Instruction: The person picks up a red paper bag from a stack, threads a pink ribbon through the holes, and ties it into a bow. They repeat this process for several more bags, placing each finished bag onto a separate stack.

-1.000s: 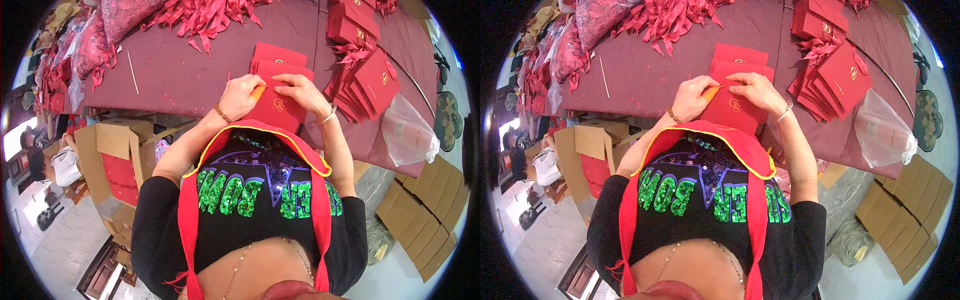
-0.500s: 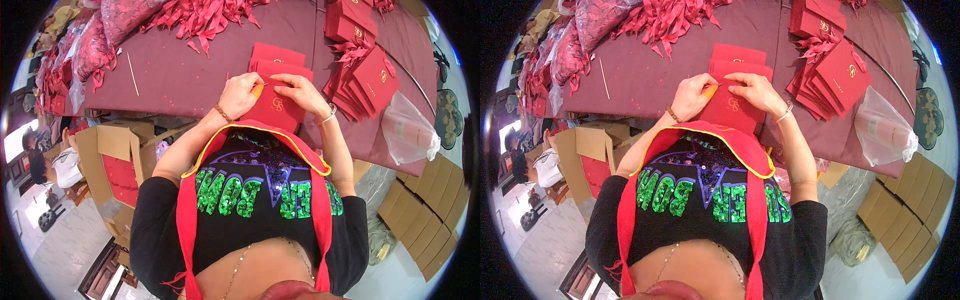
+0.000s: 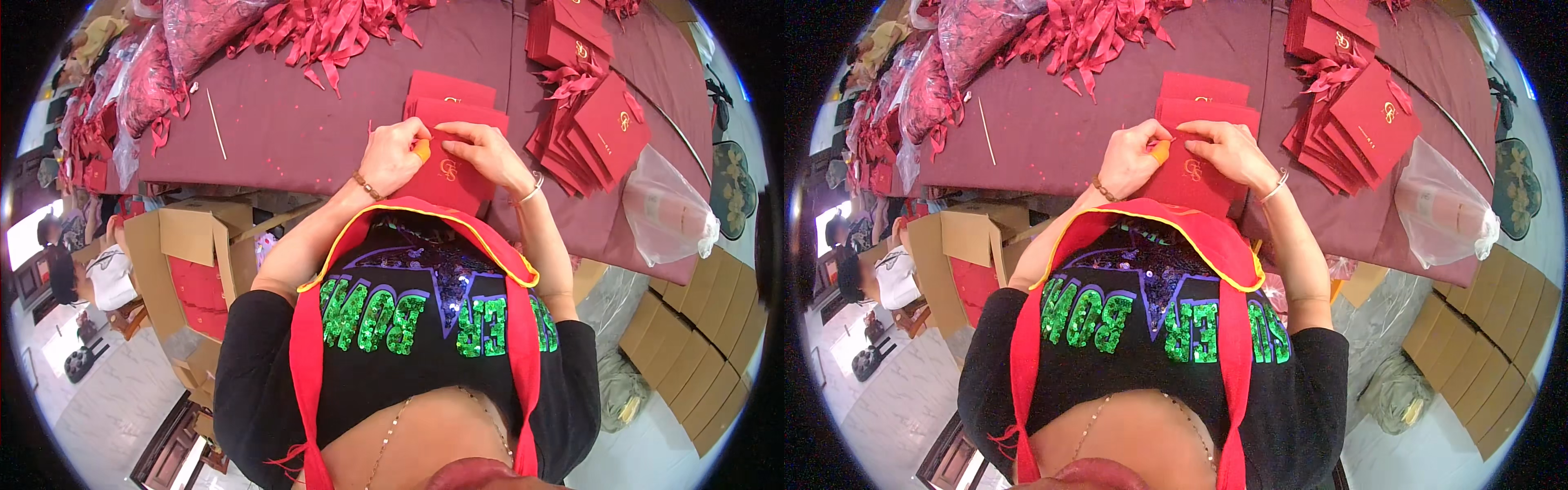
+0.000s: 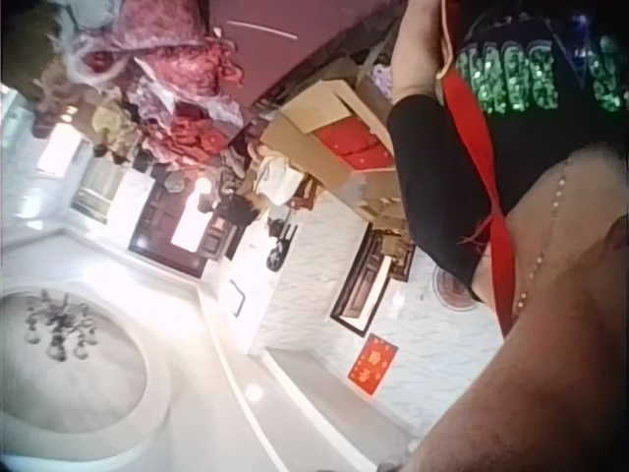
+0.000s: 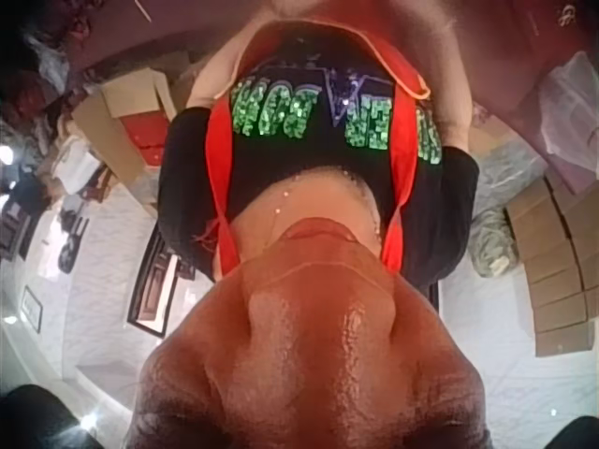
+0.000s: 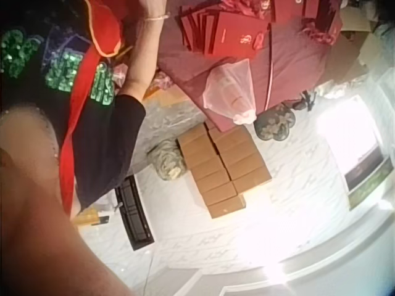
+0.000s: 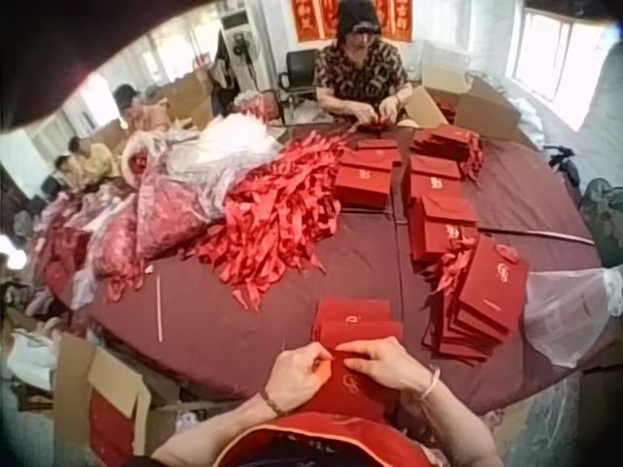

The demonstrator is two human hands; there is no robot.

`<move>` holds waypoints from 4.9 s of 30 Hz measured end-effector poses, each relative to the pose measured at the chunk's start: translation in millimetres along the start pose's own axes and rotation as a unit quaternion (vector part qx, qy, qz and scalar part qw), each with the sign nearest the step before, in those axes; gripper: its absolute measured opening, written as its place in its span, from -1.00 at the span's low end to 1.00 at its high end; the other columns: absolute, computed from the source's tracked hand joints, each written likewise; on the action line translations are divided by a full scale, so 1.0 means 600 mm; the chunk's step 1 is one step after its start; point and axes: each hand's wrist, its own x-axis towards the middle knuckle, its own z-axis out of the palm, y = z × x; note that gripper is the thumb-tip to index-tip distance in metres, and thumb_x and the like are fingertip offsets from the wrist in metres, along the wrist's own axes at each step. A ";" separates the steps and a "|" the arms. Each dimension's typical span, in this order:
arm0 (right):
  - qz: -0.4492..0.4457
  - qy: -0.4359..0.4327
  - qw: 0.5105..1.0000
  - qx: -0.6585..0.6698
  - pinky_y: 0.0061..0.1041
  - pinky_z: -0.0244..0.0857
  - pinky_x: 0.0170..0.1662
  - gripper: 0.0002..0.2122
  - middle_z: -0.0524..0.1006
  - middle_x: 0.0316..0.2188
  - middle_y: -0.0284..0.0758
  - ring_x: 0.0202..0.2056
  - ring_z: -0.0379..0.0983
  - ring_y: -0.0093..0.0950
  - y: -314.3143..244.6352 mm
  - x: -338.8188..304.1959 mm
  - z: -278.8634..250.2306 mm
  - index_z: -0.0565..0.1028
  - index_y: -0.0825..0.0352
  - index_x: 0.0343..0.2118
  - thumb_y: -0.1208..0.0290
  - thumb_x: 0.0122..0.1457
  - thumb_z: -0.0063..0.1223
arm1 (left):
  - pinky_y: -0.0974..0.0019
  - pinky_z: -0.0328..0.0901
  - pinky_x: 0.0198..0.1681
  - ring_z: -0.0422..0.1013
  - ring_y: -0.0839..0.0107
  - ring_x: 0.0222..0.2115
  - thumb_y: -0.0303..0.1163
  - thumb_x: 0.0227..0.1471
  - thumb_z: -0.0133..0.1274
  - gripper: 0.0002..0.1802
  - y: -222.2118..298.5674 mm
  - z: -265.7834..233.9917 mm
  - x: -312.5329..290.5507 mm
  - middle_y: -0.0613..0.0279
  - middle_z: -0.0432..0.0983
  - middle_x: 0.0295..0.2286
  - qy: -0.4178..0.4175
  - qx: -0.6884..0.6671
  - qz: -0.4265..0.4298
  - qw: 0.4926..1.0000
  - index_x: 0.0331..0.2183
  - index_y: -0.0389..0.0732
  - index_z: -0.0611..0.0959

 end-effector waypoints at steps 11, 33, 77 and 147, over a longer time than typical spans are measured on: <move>-0.031 0.048 0.997 -0.056 -0.47 0.31 -0.21 -0.71 0.54 -0.35 -0.16 -0.26 0.50 -0.37 -0.021 -0.007 0.015 0.43 0.31 -0.13 0.41 0.04 0.03 | 0.38 0.31 -0.52 0.44 0.41 -0.60 -0.47 -0.05 0.04 -0.78 -0.010 0.001 0.014 0.16 0.48 -0.59 0.000 -0.063 0.014 0.998 -0.30 -0.28 0.44; -0.194 0.106 0.942 -0.254 -0.47 0.04 -0.22 -0.86 0.47 -0.60 -0.38 -0.46 0.39 -0.46 -0.055 -0.030 0.043 0.48 0.16 -0.32 0.33 0.04 0.06 | 0.38 0.27 -0.23 0.35 0.46 -0.27 -0.30 -0.09 -0.01 -0.75 0.002 -0.104 0.131 0.20 0.45 -0.19 -0.507 0.006 -0.076 0.858 -0.46 -0.31 0.62; -0.058 0.163 0.982 -0.072 -0.50 0.27 -0.25 -0.72 0.40 -0.35 -0.26 -0.30 0.37 -0.48 0.004 -0.076 0.015 0.42 0.32 -0.24 0.41 -0.04 0.17 | 0.31 0.24 -0.60 0.44 0.33 -0.66 -0.35 -0.06 0.06 -0.86 0.005 -0.033 0.039 0.16 0.46 -0.68 -0.139 0.026 0.022 0.990 -0.43 -0.20 0.53; -0.157 0.174 0.971 -0.039 -0.40 0.30 -0.27 -0.84 0.45 -0.41 -0.23 -0.34 0.43 -0.26 -0.030 -0.076 0.061 0.50 0.30 -0.30 0.47 0.03 0.04 | 0.37 0.28 -0.44 0.41 0.47 -0.56 -0.25 -0.16 0.05 -0.74 0.049 -0.067 0.073 0.19 0.50 -0.64 -0.297 0.111 0.023 0.948 -0.51 -0.27 0.61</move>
